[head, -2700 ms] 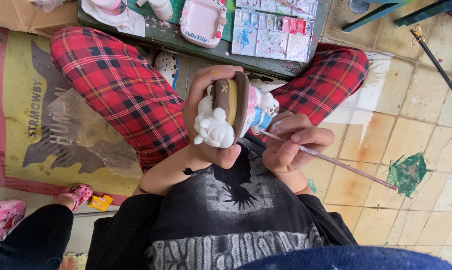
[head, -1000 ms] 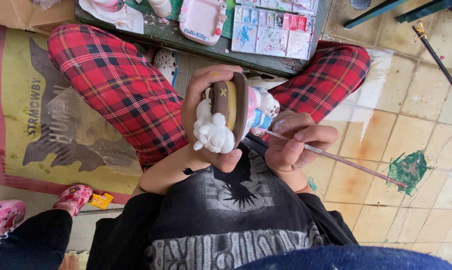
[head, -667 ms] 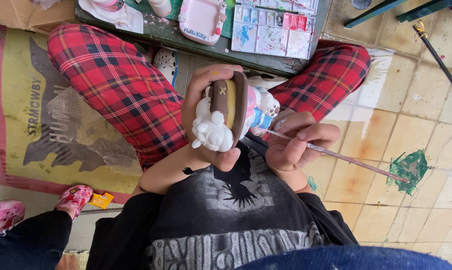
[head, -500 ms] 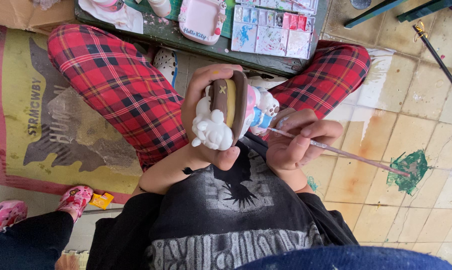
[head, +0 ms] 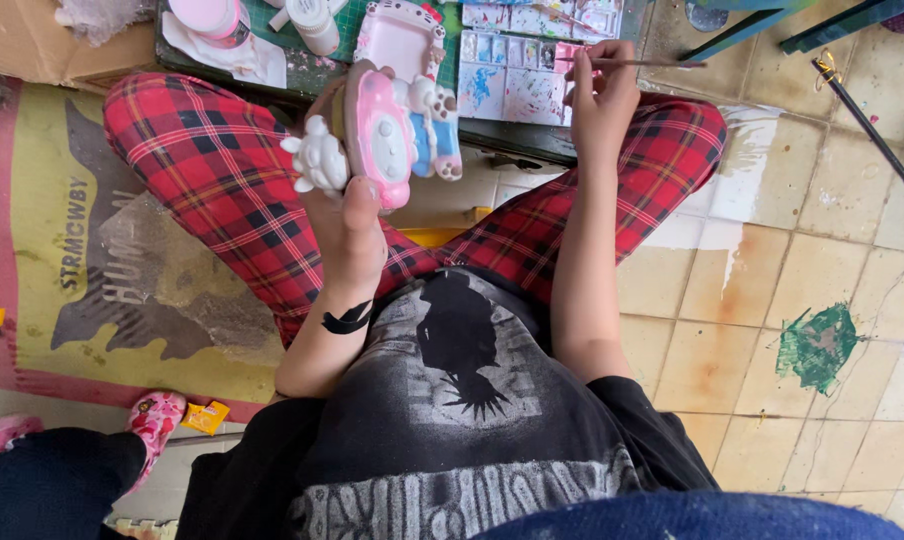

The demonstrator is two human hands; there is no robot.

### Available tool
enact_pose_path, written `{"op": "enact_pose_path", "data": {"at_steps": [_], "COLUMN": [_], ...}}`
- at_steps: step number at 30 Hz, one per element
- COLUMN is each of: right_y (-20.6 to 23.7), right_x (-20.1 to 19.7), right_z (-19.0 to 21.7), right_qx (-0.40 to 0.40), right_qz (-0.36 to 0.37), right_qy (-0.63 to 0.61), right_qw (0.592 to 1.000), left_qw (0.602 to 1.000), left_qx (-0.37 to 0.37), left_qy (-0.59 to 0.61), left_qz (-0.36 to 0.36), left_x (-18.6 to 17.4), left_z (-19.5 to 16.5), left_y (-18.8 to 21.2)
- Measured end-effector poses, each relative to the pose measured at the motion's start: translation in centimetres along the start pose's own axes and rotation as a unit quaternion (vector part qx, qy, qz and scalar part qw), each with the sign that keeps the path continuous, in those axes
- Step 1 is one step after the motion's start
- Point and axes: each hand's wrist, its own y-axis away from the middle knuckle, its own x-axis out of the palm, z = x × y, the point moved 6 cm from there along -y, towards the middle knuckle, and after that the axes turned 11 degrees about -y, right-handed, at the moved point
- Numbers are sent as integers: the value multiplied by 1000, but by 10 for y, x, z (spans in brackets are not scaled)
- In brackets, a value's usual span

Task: The person sits on the floor and paints a ceramic figurine bank with a brush, dipping the brush into watercolor palettes on a low table and rotating the figurine to paint different sides and details.

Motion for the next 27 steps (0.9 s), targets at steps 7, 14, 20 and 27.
{"op": "enact_pose_path", "data": {"at_steps": [7,14,20,27], "right_y": [-22,-26,-25,-22], "right_x": [6,-15,-11,-10], "right_z": [-33,-30,-26,-18], "right_qx": [13,-6,-45,-35], "right_qz": [16,-34,-32,-45], "right_qy": [101,257,303,255], "right_qw": [995,966,951,965], "left_qw": [999,998,998,997], "left_qx": [27,43,26,29], "left_qy": [11,-14,-1,-40], "left_qz": [42,48,61,64], "left_x": [4,16,20,27], "left_z": [-39,-60,-63,-65], "left_y": [-11,-20,-18,-16]}}
